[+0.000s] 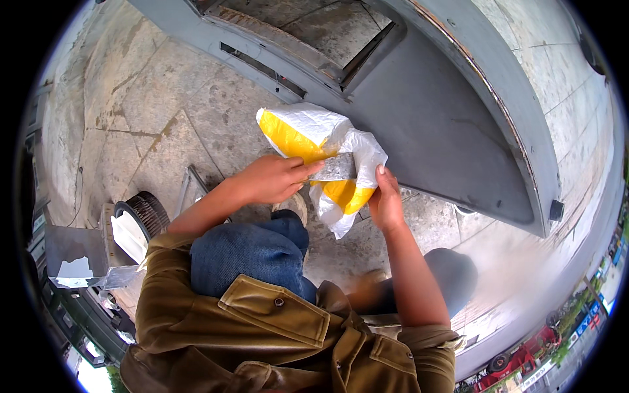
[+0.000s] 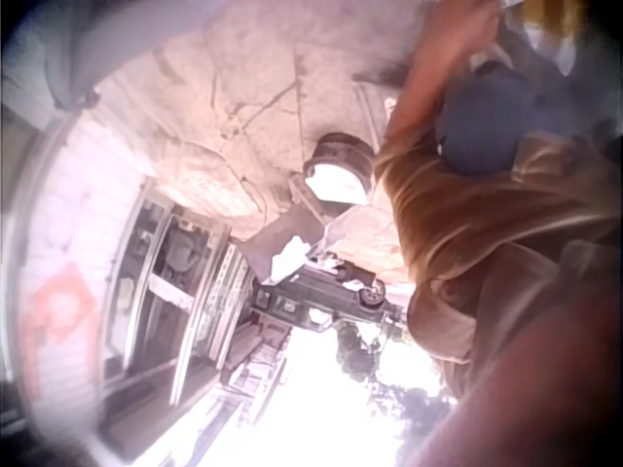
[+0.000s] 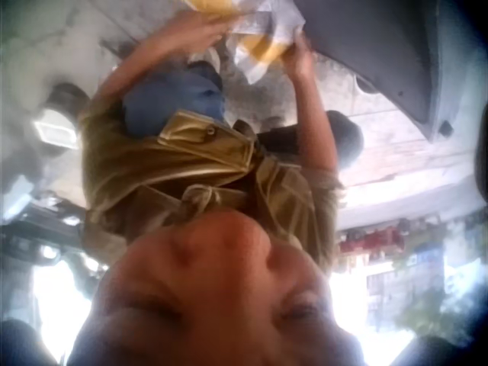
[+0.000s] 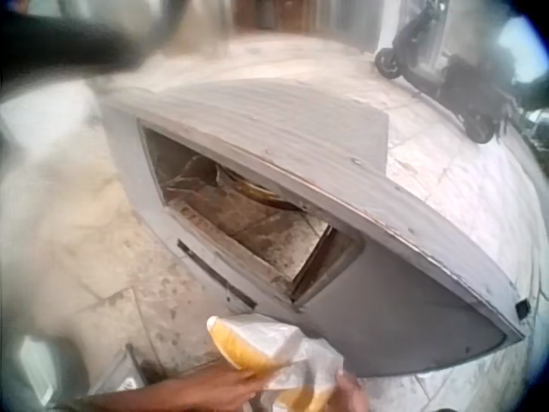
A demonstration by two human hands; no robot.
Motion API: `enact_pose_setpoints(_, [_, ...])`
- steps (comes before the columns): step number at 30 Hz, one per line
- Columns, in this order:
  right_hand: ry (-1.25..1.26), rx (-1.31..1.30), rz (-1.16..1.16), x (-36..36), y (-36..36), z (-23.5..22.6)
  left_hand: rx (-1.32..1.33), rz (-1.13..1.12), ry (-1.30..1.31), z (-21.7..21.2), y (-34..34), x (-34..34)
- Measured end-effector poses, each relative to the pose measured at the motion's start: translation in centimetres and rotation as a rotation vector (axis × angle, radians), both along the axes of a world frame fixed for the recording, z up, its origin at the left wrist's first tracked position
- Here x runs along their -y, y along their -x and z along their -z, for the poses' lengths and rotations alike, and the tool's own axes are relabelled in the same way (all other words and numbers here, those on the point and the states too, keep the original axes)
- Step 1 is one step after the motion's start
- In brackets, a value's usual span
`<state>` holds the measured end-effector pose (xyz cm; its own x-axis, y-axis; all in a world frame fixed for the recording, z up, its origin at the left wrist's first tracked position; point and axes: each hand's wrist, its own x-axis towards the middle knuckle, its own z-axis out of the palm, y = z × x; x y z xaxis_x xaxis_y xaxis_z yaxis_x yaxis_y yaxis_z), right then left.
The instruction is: The person retrieves a yellow adhesive strip and a scraper tool from a cluttered workshop. They carry two metal buckets and the adhesive outside, then kneel to apply the adhesive to the edges of a large metal appliance casing using the scraper. The person works on sealing the seams of the casing while holding the adhesive roll.
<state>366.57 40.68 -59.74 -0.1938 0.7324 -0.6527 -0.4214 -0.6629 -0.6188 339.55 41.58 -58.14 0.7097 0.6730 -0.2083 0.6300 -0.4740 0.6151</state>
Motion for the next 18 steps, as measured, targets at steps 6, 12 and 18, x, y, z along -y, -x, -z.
enact_pose_setpoints(6, [0.064,0.031,0.053,-0.7,1.5,-0.9,-0.022,0.038,0.005,-0.1,-1.0,-0.5])
enact_pose_setpoints(12, [-0.247,0.518,-0.091,-0.6,2.9,1.6,0.086,0.058,0.065,0.0,-1.5,-0.5])
enact_pose_setpoints(18, [-0.281,0.708,-0.071,0.2,-1.0,2.7,0.071,-0.117,0.109,-1.9,2.9,-2.3])
